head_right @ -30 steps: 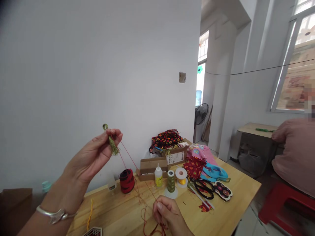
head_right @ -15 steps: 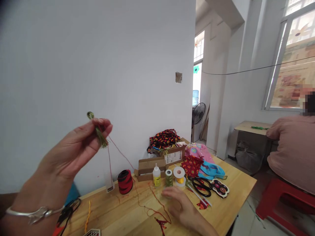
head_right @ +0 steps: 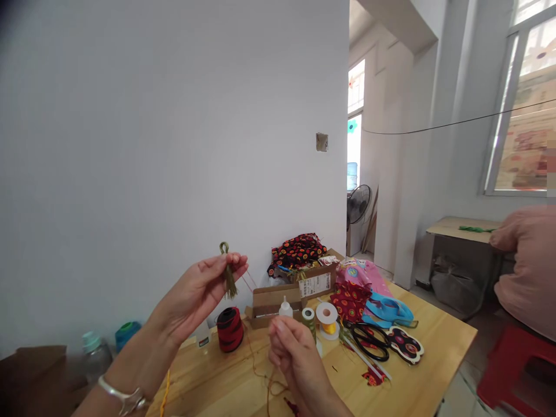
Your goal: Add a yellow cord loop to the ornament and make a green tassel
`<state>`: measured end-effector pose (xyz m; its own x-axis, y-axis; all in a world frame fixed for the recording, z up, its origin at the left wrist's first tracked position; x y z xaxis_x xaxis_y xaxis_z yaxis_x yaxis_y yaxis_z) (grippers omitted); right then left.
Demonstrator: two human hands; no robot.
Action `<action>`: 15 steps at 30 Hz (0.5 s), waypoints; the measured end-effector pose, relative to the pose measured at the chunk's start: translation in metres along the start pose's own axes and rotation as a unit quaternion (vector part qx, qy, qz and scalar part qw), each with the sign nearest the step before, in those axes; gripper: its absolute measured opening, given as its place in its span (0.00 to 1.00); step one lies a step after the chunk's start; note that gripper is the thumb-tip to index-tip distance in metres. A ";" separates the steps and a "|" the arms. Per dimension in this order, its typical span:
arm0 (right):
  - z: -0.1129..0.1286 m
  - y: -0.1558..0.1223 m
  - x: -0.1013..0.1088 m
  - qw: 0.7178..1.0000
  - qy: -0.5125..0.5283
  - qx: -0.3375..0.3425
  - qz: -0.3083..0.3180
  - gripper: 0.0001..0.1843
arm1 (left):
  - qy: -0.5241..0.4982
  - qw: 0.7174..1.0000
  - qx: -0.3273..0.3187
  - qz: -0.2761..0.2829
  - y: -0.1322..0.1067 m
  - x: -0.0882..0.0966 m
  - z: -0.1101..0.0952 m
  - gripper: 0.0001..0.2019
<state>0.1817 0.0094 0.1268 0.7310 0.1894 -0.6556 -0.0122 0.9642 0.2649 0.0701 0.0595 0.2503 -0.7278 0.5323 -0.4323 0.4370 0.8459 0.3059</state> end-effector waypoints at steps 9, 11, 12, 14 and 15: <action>0.023 -0.047 0.082 0.943 -0.304 0.045 -0.130 0.14 | 0.119 0.978 0.036 0.171 0.013 -0.071 0.009 0.08; 0.044 -0.047 0.074 0.907 -0.388 0.065 -0.148 0.16 | 0.196 0.958 0.051 0.203 -0.002 -0.066 0.013 0.09; 0.053 -0.045 0.067 0.904 -0.389 0.080 -0.156 0.17 | 0.226 0.948 0.057 0.215 -0.009 -0.062 0.014 0.10; 0.063 -0.034 0.045 0.927 -0.328 0.104 -0.147 0.18 | 0.277 0.935 0.042 0.216 -0.022 -0.051 0.016 0.11; 0.064 -0.027 0.031 0.946 -0.280 0.108 -0.121 0.19 | 0.299 0.930 0.026 0.210 -0.027 -0.046 0.016 0.12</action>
<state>0.2483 -0.0224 0.1442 0.9421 -0.2187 -0.2543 0.2977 0.8945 0.3334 0.1003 0.0133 0.2481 -0.6440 0.7158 0.2702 0.7631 0.5760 0.2930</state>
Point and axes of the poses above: each hand's wrist, its own y-axis towards the middle knuckle, its own x-axis out of the back of the hand, z = x × y, the point moved 4 cm from there along y, towards the middle knuckle, and after that the axes turned 2 degrees about -x, right-handed, at the moved point
